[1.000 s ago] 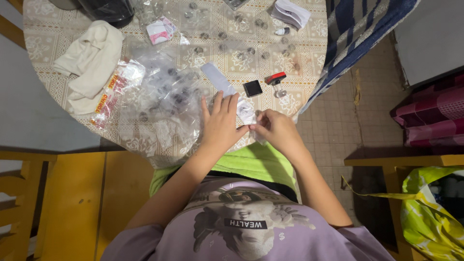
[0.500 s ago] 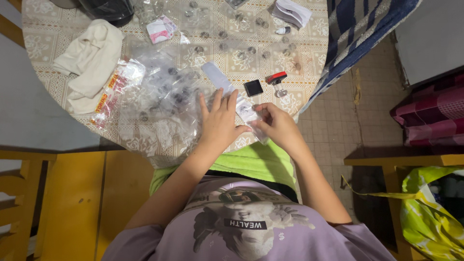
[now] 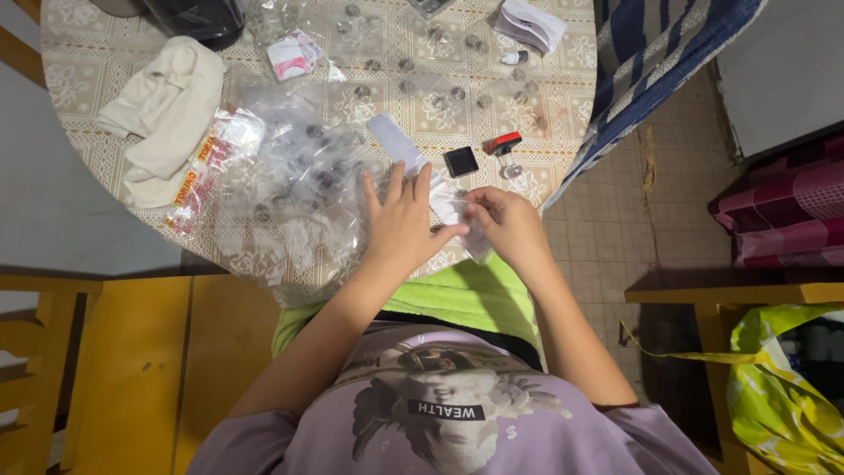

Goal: The person repeatedly stamps small white rectangular labels with a red-handled stamp and places them into a clear plastic bag. The person handles the labels and stamp throughout the clip, occasionally adjusting the bag and other items on the table.

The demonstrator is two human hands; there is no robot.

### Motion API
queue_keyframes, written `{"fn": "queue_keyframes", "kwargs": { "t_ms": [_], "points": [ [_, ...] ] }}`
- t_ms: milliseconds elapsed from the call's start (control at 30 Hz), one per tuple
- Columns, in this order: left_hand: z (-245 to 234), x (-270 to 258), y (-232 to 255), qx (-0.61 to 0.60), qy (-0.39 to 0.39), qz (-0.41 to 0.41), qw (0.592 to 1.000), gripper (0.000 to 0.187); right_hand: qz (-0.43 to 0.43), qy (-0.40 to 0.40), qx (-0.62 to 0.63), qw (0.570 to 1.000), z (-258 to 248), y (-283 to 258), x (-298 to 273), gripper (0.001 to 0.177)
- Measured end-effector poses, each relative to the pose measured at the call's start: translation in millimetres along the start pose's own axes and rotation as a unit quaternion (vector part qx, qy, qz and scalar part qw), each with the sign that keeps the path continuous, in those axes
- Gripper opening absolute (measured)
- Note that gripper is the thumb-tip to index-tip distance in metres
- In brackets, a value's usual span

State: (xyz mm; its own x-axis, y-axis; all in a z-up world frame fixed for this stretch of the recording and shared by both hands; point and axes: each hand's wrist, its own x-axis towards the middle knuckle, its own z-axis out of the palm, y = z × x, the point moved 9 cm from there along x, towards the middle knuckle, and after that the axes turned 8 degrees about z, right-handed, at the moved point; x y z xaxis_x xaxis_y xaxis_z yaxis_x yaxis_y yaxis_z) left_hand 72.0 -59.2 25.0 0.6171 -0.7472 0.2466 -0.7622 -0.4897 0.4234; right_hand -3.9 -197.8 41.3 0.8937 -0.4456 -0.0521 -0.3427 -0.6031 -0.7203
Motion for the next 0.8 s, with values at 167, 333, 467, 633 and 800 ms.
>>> {"fn": "queue_keyframes", "kwargs": {
  "t_ms": [167,333,467,633,800],
  "points": [
    [10,0,-5,0.016,0.011,0.004,1.000,0.100,-0.007,-0.009,0.030,0.999,1,12,10,0.019],
    [7,-1,-4,0.032,-0.001,-0.011,0.999,0.113,-0.027,-0.032,0.199,0.979,1,18,48,0.022],
    [-9,2,2,0.042,0.033,0.012,0.999,0.122,0.021,-0.072,0.299,0.951,3,12,100,0.024],
    [-11,4,7,0.050,0.039,0.043,0.997,0.117,0.039,-0.064,0.326,0.942,-10,-19,171,0.028],
    [1,5,5,0.047,0.020,0.054,0.997,0.087,-0.025,-0.063,0.411,0.909,-34,-47,235,0.033]
  ]
}}
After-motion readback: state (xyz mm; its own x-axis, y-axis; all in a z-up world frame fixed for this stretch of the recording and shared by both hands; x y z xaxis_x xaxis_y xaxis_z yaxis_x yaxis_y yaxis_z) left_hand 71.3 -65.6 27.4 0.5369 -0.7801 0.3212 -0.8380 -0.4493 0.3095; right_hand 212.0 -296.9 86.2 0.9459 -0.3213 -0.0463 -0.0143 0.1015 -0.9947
